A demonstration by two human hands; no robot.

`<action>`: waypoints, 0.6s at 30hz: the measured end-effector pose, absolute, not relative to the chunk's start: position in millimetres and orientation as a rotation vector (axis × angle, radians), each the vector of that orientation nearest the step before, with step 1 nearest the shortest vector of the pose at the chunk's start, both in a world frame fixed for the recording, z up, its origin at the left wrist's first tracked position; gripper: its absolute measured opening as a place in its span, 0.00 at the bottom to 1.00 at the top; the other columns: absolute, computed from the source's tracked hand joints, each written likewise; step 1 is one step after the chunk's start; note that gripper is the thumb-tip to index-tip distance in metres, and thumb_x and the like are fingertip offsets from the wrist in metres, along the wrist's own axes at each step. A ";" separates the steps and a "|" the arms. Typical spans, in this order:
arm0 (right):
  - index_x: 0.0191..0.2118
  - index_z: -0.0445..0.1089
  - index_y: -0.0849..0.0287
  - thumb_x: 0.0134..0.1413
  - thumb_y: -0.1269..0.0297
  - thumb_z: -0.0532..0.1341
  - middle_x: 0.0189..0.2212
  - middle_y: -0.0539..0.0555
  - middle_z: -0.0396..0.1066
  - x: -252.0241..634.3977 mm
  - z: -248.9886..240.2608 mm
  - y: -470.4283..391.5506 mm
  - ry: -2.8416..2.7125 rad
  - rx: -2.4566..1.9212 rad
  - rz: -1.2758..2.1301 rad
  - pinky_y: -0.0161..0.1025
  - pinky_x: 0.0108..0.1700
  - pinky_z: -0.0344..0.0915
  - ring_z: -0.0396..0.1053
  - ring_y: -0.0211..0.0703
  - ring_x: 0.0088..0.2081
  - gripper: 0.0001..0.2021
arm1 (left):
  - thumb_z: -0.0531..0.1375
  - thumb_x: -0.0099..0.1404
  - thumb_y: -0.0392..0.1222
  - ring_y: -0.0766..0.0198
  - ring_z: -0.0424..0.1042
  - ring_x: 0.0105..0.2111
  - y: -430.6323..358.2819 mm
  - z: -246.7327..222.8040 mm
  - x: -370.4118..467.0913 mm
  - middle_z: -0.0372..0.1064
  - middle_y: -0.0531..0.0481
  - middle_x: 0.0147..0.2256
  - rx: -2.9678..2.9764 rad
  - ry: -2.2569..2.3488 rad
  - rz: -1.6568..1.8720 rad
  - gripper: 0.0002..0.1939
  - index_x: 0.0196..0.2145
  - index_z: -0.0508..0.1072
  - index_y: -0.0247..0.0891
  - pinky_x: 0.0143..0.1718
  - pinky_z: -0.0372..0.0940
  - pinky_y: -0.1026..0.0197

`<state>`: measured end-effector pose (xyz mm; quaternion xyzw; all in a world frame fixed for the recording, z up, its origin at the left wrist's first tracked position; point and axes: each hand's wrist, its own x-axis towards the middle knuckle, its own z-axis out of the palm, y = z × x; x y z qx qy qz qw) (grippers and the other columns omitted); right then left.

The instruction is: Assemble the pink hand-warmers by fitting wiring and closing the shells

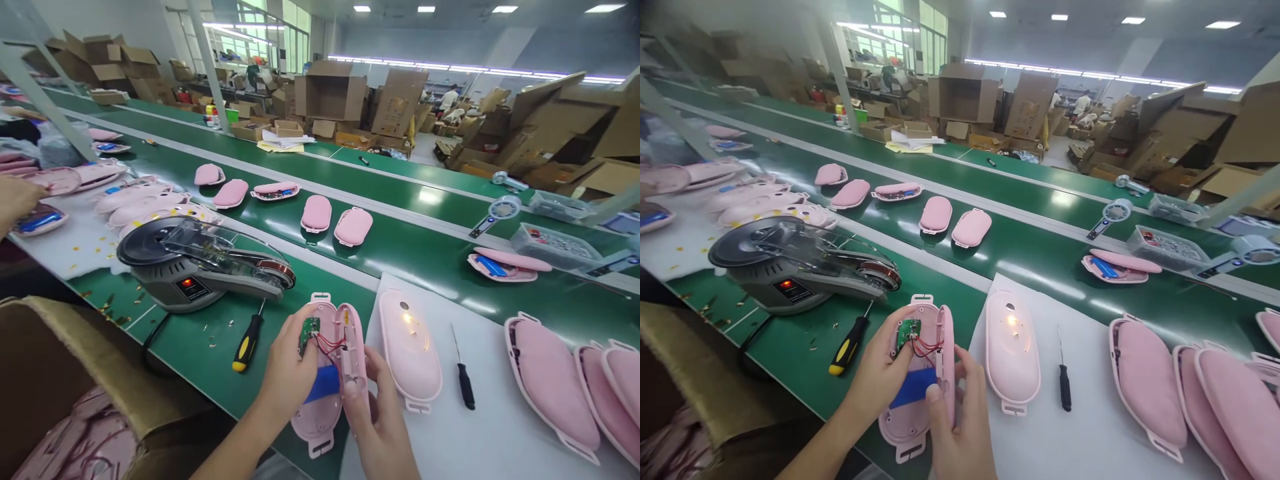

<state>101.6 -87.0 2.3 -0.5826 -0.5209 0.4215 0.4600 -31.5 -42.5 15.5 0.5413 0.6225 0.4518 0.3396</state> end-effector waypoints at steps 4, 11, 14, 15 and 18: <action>0.58 0.60 0.52 0.60 0.42 0.52 0.56 0.56 0.65 98.9 10.5 -87.3 -1.171 -1.329 1.161 0.42 0.52 0.66 0.65 0.50 0.55 0.27 | 0.48 0.62 0.30 0.59 0.69 0.46 -44.4 21.9 -30.8 0.66 0.47 0.43 1.479 1.581 1.097 0.20 0.42 0.75 0.44 0.48 0.64 0.57; 0.59 0.57 0.52 0.62 0.44 0.49 0.59 0.57 0.63 92.9 14.6 -92.9 -1.176 -1.356 1.167 0.43 0.54 0.64 0.63 0.49 0.58 0.25 | 0.50 0.67 0.45 0.58 0.68 0.43 -47.8 46.8 -48.9 0.60 0.48 0.41 1.704 1.455 0.747 0.14 0.39 0.76 0.44 0.45 0.64 0.56; 0.60 0.54 0.56 0.62 0.43 0.49 0.61 0.60 0.59 90.8 10.6 -95.5 -1.236 -1.383 1.160 0.42 0.50 0.66 0.61 0.51 0.59 0.28 | 0.51 0.67 0.43 0.57 0.69 0.38 -45.8 47.6 -48.9 0.61 0.48 0.39 1.702 1.596 0.767 0.13 0.40 0.75 0.44 0.41 0.64 0.55; 0.60 0.53 0.57 0.61 0.42 0.49 0.62 0.61 0.58 90.1 9.2 -96.4 -1.250 -1.392 1.152 0.42 0.49 0.66 0.59 0.52 0.60 0.29 | 0.51 0.66 0.41 0.58 0.69 0.37 -45.3 47.3 -46.9 0.61 0.49 0.40 1.704 1.633 0.780 0.13 0.44 0.73 0.46 0.39 0.63 0.56; 0.61 0.52 0.57 0.61 0.42 0.48 0.62 0.61 0.56 87.6 6.3 -98.4 -1.280 -1.419 1.116 0.44 0.52 0.63 0.57 0.53 0.60 0.30 | 0.49 0.66 0.38 0.58 0.69 0.33 -45.7 48.0 -37.6 0.61 0.48 0.40 1.757 1.740 0.718 0.18 0.49 0.71 0.49 0.32 0.61 0.59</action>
